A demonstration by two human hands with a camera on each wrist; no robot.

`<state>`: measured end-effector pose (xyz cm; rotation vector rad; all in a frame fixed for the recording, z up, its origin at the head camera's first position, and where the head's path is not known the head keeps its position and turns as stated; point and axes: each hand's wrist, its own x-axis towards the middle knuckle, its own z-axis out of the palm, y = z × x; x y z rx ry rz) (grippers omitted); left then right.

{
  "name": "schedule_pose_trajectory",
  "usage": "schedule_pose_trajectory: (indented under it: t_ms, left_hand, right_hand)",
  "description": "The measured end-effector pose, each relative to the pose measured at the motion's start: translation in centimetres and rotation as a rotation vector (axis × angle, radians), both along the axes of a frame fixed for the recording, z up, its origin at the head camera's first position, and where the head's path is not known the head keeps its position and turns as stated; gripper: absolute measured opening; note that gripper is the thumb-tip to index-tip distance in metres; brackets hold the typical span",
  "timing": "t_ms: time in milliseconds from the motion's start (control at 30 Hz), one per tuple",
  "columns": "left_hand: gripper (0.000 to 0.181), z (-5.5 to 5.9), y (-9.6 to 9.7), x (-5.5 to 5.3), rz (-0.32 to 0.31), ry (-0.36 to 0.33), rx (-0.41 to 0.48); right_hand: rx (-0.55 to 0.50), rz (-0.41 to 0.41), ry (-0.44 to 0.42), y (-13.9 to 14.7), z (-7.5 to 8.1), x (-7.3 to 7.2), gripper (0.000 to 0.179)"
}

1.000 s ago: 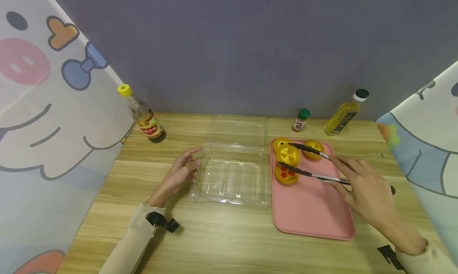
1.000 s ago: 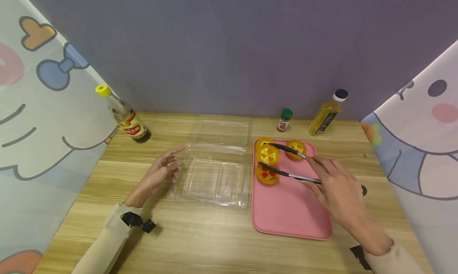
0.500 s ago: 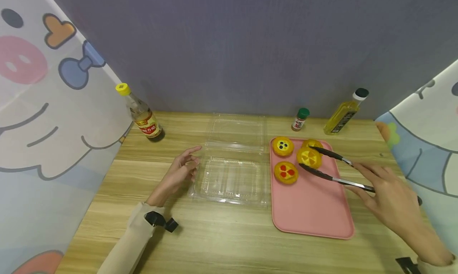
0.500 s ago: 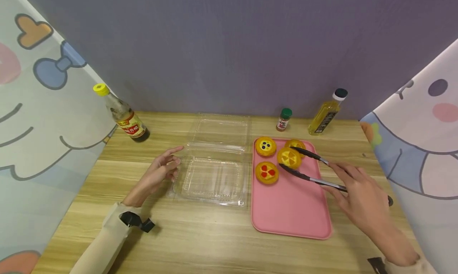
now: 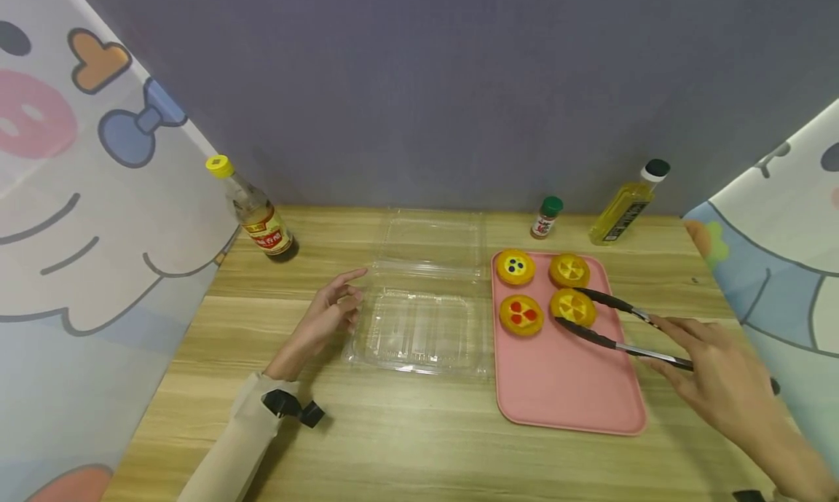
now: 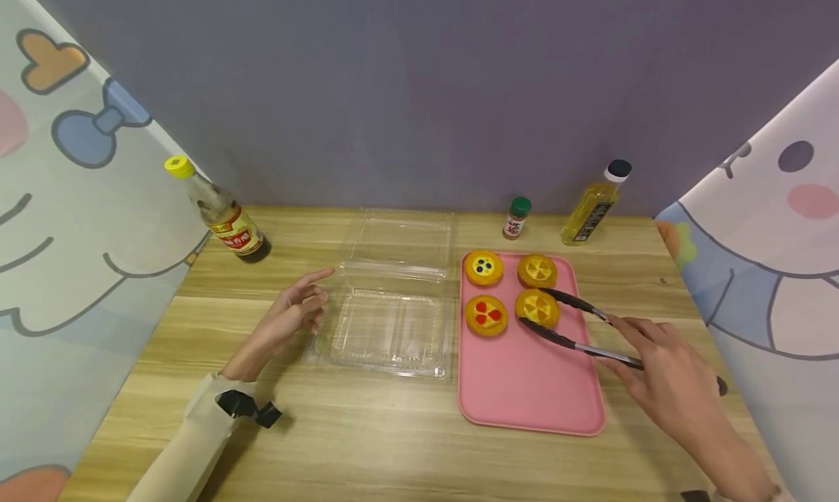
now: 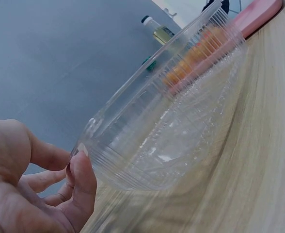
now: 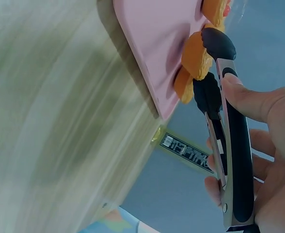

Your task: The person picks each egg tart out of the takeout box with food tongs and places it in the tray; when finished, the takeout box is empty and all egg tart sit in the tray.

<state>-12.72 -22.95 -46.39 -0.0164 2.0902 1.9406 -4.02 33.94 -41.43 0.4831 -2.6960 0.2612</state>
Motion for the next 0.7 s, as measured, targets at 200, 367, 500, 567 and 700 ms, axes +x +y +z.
schedule_pose_trajectory:
  t_ms: [200,367,500,567,700]
  left_hand:
    - [0.054,0.0,-0.04,-0.01,0.001,0.004,0.001]
    - [0.055,-0.01,0.04,-0.03,0.002,0.004,-0.004]
    - [0.055,-0.06,0.06,0.02,0.001,0.005,-0.004]
    - [0.055,-0.05,0.08,0.02,0.0,0.005,-0.004]
    - [0.055,-0.03,0.09,-0.01,-0.002,0.007,-0.002]
  right_hand:
    - [-0.017,-0.009,-0.031,-0.08,-0.5,0.09,0.069]
    - [-0.03,-0.024,-0.051,-0.14,-0.66,0.17,0.068]
    - [-0.042,-0.041,-0.069,-0.07,-0.74,0.27,0.069]
    - [-0.045,-0.042,-0.074,-0.01,-0.78,0.31,0.07]
    - [-0.054,-0.035,-0.071,0.08,-0.8,0.35,0.073]
